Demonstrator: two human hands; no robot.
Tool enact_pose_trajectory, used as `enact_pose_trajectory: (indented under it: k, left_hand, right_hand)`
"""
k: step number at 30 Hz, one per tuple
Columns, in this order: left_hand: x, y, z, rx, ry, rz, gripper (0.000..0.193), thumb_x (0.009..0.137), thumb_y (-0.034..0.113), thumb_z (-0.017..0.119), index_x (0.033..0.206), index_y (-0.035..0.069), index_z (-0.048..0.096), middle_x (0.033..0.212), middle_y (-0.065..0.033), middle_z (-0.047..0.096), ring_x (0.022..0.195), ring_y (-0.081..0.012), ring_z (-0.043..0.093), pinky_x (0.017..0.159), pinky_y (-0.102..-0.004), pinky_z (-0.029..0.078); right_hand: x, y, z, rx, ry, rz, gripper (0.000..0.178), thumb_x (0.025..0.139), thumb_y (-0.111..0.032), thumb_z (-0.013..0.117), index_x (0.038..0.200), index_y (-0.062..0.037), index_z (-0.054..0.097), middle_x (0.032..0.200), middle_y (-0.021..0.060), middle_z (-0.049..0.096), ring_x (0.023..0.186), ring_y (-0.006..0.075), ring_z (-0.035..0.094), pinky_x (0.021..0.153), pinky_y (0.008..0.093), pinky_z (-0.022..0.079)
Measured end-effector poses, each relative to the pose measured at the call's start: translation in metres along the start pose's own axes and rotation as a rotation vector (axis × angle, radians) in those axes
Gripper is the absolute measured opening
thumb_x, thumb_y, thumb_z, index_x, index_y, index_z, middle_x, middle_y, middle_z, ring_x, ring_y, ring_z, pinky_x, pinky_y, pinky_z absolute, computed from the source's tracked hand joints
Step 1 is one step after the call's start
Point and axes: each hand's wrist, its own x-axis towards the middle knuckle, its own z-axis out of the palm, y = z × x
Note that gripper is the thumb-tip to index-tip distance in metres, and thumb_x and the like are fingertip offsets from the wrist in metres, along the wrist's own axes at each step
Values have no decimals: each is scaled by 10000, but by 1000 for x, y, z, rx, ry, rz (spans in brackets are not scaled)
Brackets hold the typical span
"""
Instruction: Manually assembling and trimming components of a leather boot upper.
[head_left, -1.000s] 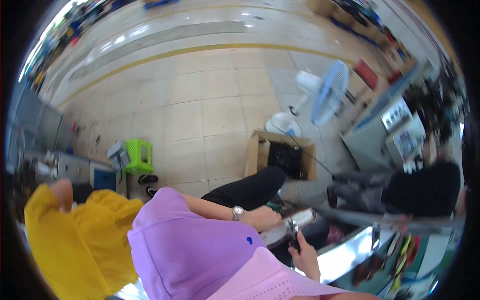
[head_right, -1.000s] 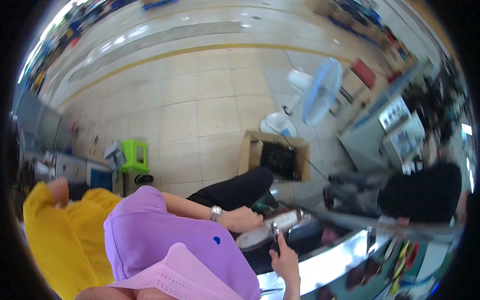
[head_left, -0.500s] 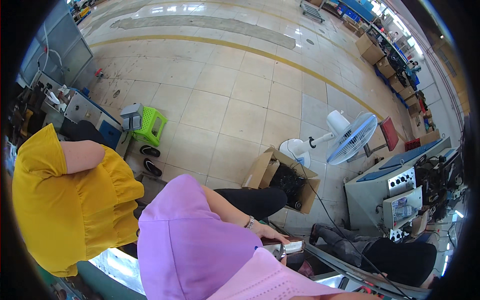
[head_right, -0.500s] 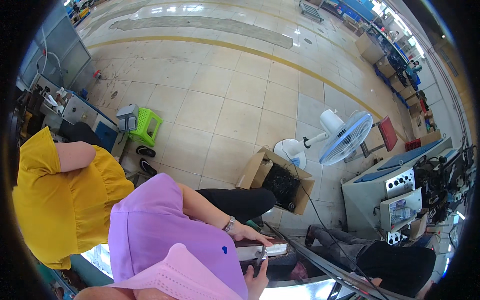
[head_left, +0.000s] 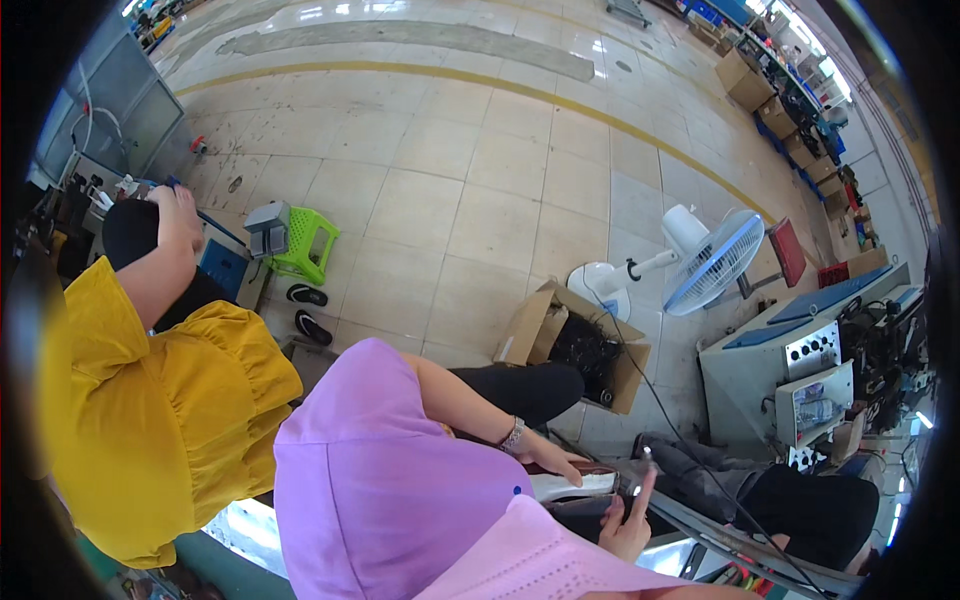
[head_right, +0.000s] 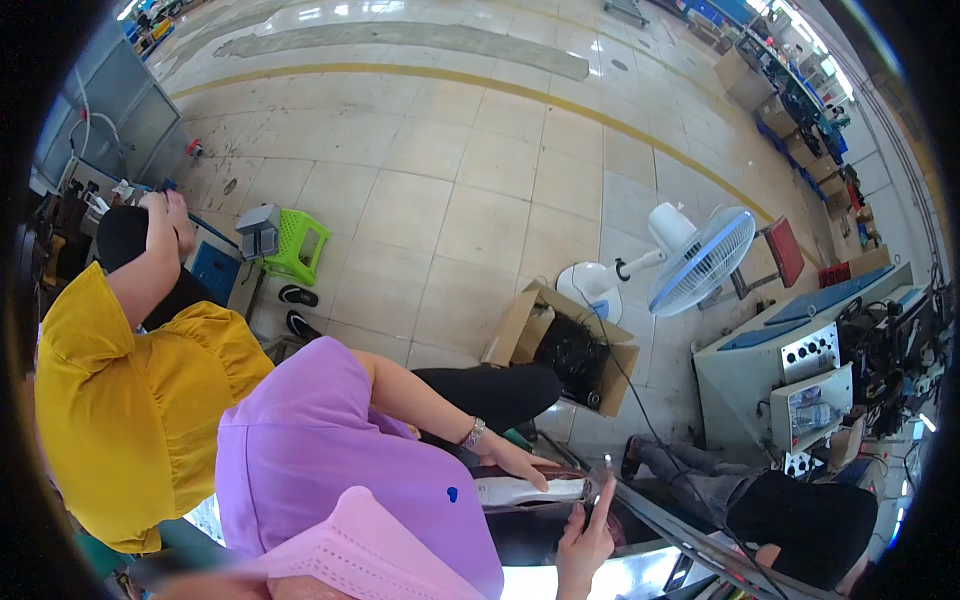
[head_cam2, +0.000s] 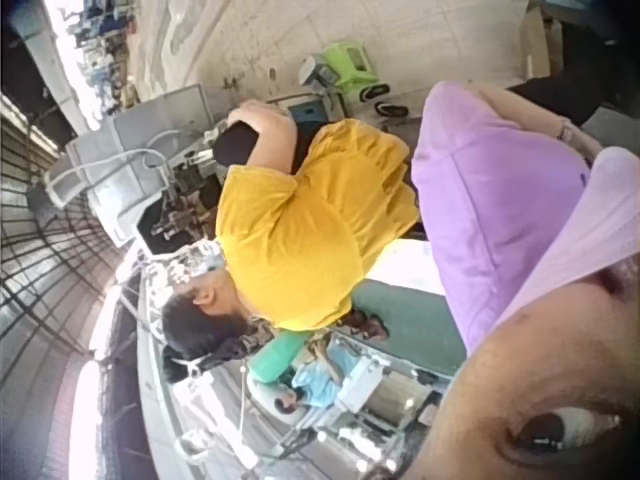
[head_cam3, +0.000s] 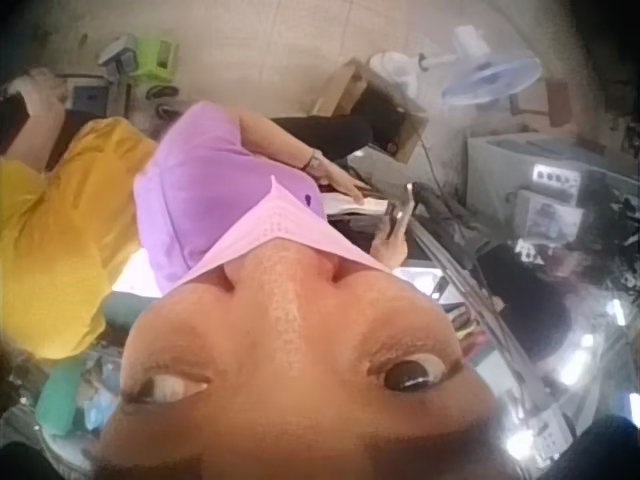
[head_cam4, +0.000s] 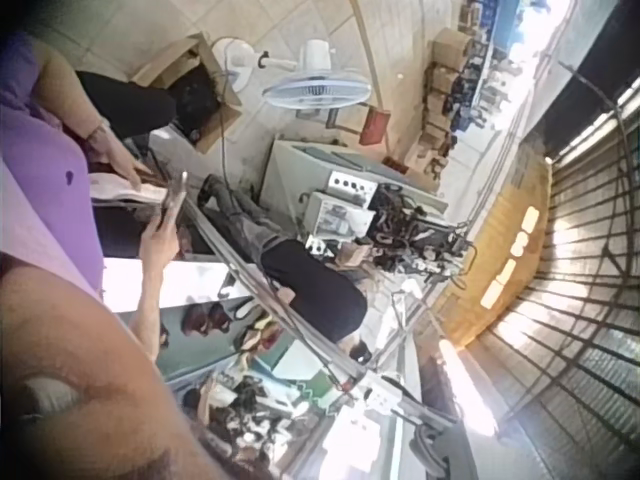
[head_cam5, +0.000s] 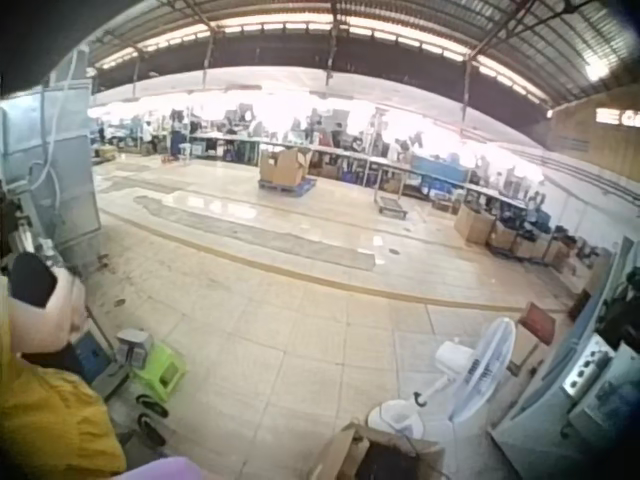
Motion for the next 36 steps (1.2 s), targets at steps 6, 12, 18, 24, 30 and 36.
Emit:
enact_pose_trajectory:
  k: [6,12,18,24,30,36]
  left_hand:
    - [4,-3,-9,-36,-12,-102,788,790,323,647,1439,264,203,1334,-60,400,1126,-166,454,887,-343,426]
    - [-7,6,-6,-111,-119,-123,812,765,327,695,1428,278,227,1319,-45,427,1090,-146,498,836,-338,476]
    - [-32,9,-3,-149,-78,-188,816,833,481,592,1460,218,140,1496,-72,152,1352,-200,182,1068,-332,208]
    - [-43,-1,10,-37,-9,-45,837,827,471,601,1461,196,128,1473,-82,202,1339,-214,201,1065,-358,215]
    - [-44,-25,-8,-575,-225,-236,795,852,403,611,1461,241,127,1466,27,229,1280,-122,302,1036,-294,271]
    - [-73,-4,9,-66,167,90,641,928,361,490,1435,81,214,1373,-77,358,1208,-165,384,999,-293,337]
  right_hand:
    - [3,-4,12,-367,-155,-28,605,881,-128,525,1420,-167,251,644,159,602,551,334,606,502,414,462]
    - [-10,0,36,-175,106,-53,702,851,-130,557,1439,-240,189,617,186,584,537,363,580,504,435,437]
    - [-21,-15,24,118,7,203,678,875,-173,533,1444,-239,170,637,159,610,572,336,611,517,424,466]
    - [-17,-21,21,-409,-310,-22,692,867,-96,537,1444,-209,173,607,140,590,532,296,615,496,394,474]
    - [-30,-20,47,-208,-192,128,673,871,-182,534,1443,-238,184,612,169,597,521,361,578,503,461,448]
    - [-18,-39,47,67,222,-17,619,863,-142,547,1417,-182,274,683,202,596,564,361,585,511,447,459]
